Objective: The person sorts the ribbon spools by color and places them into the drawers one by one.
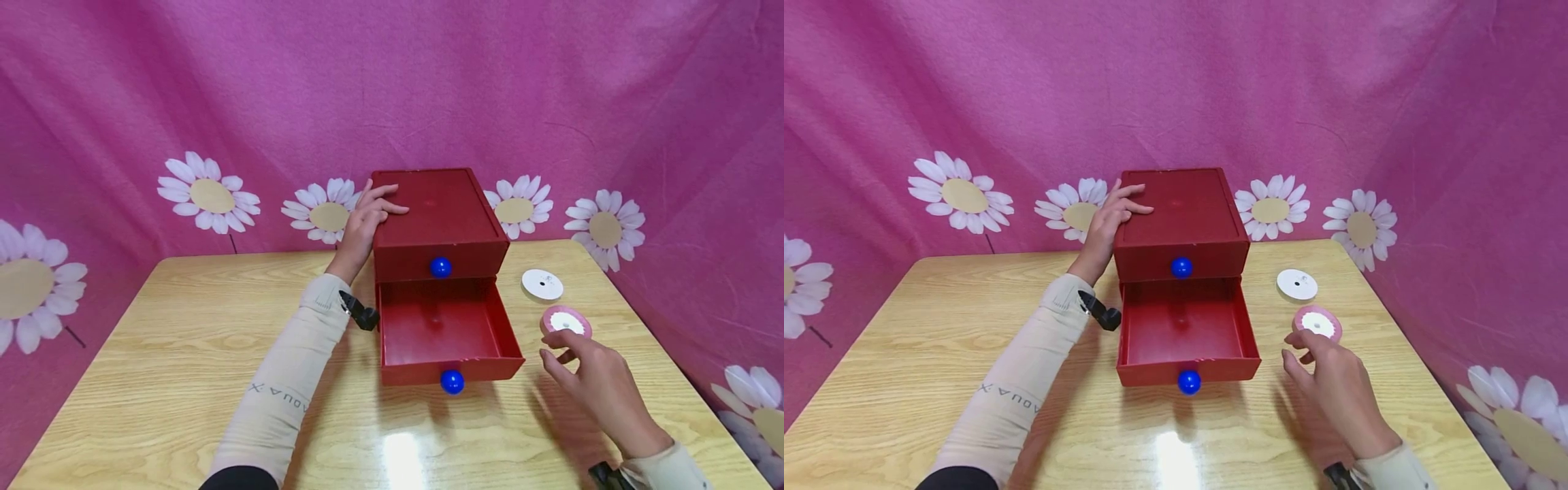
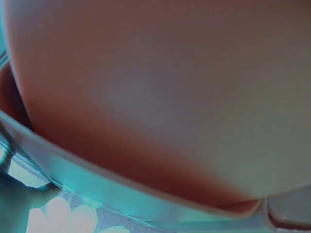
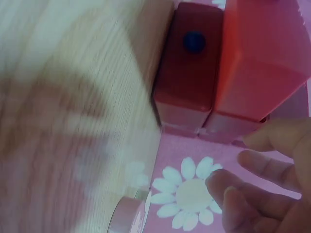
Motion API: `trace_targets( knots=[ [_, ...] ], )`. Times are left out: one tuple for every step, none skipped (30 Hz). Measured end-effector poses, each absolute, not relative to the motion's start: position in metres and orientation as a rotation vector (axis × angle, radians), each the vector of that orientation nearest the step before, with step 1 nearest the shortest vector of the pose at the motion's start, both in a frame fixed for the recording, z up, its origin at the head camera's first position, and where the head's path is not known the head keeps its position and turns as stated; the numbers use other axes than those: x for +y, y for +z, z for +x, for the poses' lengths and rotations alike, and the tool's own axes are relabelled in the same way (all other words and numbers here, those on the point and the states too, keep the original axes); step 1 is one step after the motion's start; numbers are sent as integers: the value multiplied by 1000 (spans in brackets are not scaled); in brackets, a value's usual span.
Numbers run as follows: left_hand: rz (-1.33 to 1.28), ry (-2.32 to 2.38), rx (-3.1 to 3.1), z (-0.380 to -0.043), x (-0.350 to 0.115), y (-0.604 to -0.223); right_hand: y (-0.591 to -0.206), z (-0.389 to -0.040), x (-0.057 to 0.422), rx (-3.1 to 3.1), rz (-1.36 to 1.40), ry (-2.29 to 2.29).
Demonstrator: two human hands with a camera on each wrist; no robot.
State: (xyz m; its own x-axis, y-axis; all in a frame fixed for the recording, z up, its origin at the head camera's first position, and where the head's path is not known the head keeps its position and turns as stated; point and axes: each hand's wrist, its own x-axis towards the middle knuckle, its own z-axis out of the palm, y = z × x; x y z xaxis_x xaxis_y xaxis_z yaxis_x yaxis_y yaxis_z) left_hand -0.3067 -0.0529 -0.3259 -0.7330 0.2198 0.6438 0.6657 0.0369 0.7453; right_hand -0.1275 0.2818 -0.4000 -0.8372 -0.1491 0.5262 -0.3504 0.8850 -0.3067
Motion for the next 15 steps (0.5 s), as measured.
trace_targets(
  knots=[
    [-892,-1746,-1972,-306,-53,-326,-400,-130,284,-2544,359,533],
    [-881,-1752,-1977,-306,-53,-326,-401,-132,286,-2540,354,525],
    [-875,-1754,-1980,-305,-53,-325,-401,-134,288,-2536,349,520],
    [-873,-1754,-1982,-305,-53,-325,-402,-136,290,-2534,344,522],
    [-872,-1752,-1985,-304,-53,-325,-403,-138,292,-2534,338,519],
    [-868,-1753,-1990,-304,-53,-324,-404,-139,294,-2534,334,518],
    [-863,-1754,-1995,-303,-53,-324,-405,-141,296,-2537,328,518],
    [-858,-1755,-1998,-303,-53,-324,-406,-143,298,-2546,321,522],
    [-855,-1753,-2002,-302,-53,-324,-407,-145,300,-2554,315,522],
    [-852,-1755,-2004,-302,-53,-324,-408,-146,302,-2564,306,523],
    [-850,-1756,-2005,-302,-53,-323,-409,-148,304,-2575,299,518],
    [-844,-1759,-2008,-302,-53,-323,-410,-150,306,-2587,292,519],
    [-839,-1761,-2010,-302,-53,-324,-411,-151,308,-2603,284,520],
    [-836,-1762,-2010,-302,-53,-324,-412,-153,310,-2615,281,525],
    [-835,-1762,-2010,-302,-53,-324,-413,-154,311,-2618,280,529]
  ],
)
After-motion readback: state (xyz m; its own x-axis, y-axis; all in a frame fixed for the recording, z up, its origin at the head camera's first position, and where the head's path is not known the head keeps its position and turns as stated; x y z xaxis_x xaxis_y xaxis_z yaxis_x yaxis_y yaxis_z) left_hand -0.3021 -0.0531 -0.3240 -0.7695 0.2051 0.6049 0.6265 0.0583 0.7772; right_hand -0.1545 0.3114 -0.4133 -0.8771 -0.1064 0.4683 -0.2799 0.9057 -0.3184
